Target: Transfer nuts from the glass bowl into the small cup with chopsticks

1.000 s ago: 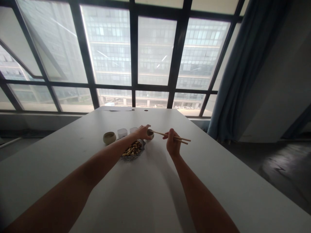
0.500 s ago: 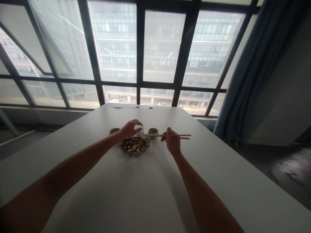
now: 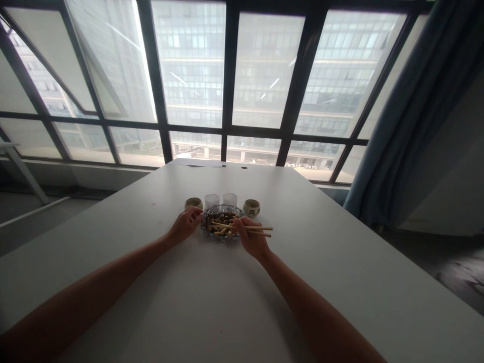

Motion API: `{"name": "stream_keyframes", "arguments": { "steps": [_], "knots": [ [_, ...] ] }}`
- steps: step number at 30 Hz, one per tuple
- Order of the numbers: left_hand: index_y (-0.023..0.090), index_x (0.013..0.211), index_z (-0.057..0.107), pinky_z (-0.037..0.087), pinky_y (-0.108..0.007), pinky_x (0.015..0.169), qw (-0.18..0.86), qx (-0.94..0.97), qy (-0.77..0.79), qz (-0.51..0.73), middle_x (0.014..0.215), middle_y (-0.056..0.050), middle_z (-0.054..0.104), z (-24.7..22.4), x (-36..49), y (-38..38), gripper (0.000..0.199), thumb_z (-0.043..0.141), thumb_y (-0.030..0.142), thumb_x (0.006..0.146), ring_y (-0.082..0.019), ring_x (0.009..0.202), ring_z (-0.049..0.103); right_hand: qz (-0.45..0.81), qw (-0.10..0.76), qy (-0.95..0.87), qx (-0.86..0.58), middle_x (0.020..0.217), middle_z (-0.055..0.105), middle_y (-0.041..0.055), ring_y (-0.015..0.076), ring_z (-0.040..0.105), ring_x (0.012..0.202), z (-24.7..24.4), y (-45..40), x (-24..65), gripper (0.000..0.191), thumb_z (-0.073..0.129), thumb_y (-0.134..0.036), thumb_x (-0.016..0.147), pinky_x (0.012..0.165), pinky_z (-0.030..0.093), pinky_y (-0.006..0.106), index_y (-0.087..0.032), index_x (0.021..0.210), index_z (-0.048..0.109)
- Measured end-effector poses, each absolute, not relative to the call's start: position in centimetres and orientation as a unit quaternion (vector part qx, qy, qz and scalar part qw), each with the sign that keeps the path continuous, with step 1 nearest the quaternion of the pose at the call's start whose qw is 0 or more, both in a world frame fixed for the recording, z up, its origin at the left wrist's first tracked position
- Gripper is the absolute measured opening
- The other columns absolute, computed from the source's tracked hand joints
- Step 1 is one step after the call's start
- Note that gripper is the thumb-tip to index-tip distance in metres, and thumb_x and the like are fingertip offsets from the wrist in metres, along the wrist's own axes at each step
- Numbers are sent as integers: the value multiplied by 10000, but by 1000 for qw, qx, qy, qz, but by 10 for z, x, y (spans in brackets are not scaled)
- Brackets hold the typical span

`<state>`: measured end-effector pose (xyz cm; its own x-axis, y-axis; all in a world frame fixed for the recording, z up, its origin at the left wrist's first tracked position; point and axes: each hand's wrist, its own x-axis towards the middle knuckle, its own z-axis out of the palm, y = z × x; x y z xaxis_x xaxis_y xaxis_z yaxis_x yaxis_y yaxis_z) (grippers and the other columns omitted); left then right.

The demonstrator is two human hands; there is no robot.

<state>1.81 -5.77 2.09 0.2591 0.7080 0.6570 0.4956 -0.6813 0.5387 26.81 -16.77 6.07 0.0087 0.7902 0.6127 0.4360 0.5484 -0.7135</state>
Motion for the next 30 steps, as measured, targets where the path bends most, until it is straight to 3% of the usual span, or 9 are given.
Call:
{"name": "stream_keyframes", "arguments": {
  "steps": [7,14,19,22,25,30],
  "knots": [
    [181,982,649,540,-311,706,129,792,375,464,962,-73,679,18,20,-61,223,515,354,939,-168,727,634,107,542,-711,-435,649,736,49,206,690,605,60,-177,266,465,522,-539,970,615,523,329,-231,653,669],
    [193,992,645,555,-325,747,115,794,386,456,979,-70,667,18,19,-63,203,509,339,954,-179,769,641,146,610,-619,-473,609,736,68,249,718,612,55,-171,268,509,548,-672,911,659,562,382,-225,702,671],
    [226,1055,641,499,-449,993,-19,802,402,442,1125,-109,649,23,7,-56,163,554,268,924,-285,1121,597,196,680,-496,-504,505,686,62,241,681,504,51,-155,281,610,527,-799,828,543,546,366,-215,709,658],
    [241,1134,631,446,-538,1064,-54,774,461,431,1295,-140,593,19,-2,-44,310,679,248,827,-354,1245,530,207,685,-469,-517,513,694,72,235,683,505,48,-149,291,626,542,-821,794,524,539,351,-210,700,645],
    [231,1155,613,434,-584,1078,-12,747,500,439,1415,-167,516,9,-7,-30,436,763,264,747,-399,1331,478,217,686,-461,-519,541,712,83,230,686,515,46,-147,296,646,538,-837,778,521,536,343,-204,704,644],
    [207,1033,573,467,-534,1073,67,746,471,466,1339,-167,591,-1,-11,-16,350,757,243,738,-345,1327,527,214,686,-461,-521,542,708,81,222,667,512,47,-149,293,647,535,-830,789,532,532,345,-199,718,656]
  ]
}}
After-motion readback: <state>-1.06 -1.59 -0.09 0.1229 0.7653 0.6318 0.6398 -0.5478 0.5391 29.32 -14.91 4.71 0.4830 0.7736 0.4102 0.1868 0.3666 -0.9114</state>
